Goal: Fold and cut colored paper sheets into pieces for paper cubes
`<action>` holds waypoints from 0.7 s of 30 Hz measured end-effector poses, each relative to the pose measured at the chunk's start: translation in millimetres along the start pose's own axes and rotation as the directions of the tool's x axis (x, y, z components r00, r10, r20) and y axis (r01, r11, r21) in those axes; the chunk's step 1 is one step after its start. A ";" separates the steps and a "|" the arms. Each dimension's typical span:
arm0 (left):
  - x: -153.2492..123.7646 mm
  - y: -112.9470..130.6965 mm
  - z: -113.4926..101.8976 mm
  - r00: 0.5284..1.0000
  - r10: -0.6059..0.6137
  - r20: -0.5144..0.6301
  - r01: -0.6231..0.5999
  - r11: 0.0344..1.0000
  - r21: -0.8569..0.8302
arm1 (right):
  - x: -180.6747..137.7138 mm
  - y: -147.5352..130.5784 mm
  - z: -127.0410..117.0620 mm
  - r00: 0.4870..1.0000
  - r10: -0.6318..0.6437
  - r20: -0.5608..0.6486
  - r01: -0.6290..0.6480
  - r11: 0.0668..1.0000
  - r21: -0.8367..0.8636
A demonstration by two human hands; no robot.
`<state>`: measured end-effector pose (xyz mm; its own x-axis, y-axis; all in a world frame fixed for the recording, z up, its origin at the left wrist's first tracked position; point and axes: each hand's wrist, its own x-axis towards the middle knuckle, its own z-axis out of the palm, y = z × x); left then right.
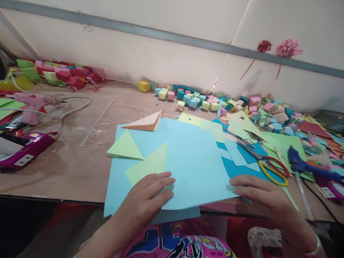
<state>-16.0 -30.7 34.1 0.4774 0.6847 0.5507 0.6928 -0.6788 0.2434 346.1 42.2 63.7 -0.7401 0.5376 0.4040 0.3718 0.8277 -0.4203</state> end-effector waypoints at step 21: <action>5.3 15.2 -1.5 0.548 -0.824 0.147 0.822 0.497 -0.280 | 11.8 -24.5 57.6 0.692 0.677 -0.252 -0.699 0.715 0.000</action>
<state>-3.8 -37.7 41.9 -0.2294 0.9732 -0.0164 0.5853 0.1514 0.7966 296.0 19.0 31.9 -0.1190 0.9725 0.2000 0.7836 0.2157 -0.5827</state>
